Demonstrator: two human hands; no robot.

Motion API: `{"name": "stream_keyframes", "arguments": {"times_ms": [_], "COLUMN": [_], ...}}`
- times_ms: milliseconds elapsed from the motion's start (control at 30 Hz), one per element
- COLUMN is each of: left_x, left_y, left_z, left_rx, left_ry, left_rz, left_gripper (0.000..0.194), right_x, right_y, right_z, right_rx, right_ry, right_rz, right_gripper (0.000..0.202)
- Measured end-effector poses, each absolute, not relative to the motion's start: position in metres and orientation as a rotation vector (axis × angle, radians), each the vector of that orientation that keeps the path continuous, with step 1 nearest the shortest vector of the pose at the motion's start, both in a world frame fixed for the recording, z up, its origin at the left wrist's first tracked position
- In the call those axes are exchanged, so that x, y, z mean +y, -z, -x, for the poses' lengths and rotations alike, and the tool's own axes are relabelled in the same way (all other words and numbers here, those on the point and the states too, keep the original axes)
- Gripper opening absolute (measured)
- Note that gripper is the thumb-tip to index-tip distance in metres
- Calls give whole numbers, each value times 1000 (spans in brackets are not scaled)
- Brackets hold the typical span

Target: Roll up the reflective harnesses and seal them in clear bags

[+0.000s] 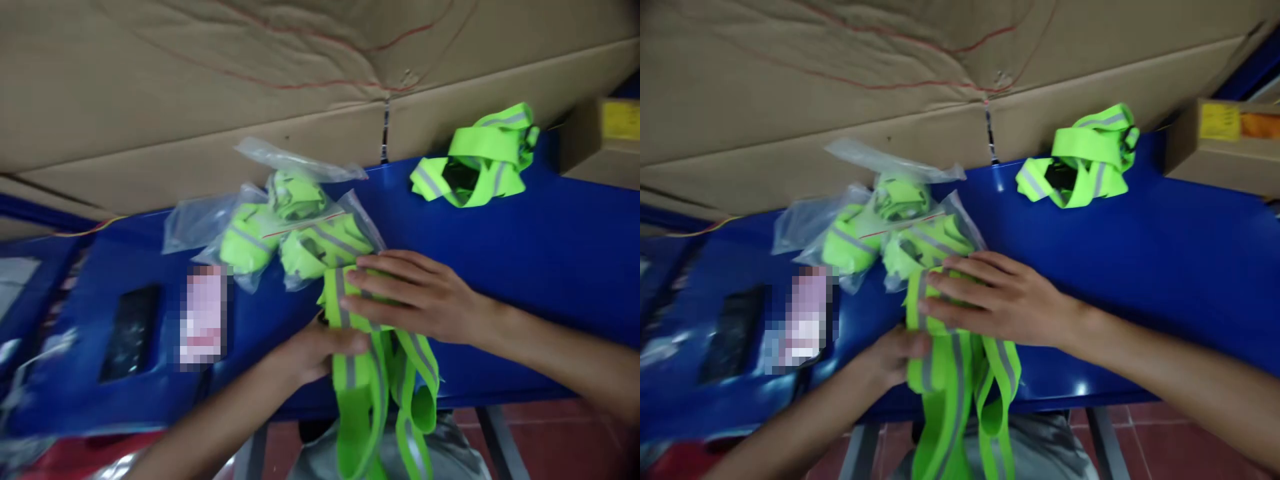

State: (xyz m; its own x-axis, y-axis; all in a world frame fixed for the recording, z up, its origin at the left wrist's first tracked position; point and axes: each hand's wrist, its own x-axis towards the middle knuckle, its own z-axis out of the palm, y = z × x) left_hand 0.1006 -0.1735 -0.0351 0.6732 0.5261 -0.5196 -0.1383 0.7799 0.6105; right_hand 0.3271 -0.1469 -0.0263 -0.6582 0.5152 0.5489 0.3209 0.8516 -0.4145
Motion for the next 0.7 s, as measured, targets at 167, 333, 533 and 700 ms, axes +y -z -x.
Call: {"name": "stream_keyframes", "arguments": {"times_ms": [167,333,533,700], "left_x": [-168,-171,-166,-166], "left_y": [25,15,21,25], "left_z": [-103,-102,-107,-106], "left_rx": [925,897,918,812], "left_ry": [-501,-469,-458,-447], "left_rz": [-492,-555,-309,-308], "left_gripper": [60,54,41,37], "right_x": [-152,-141,-145,-157], "right_y": [15,20,18,7], "right_z": [-327,-332,-328,-323], "right_rx": [-2192,-2001,-1966,-1894], "right_ry": [-941,-1104,-960,-776], "right_rz": [733,922,1011,1083], "right_gripper": [83,65,44,43]}}
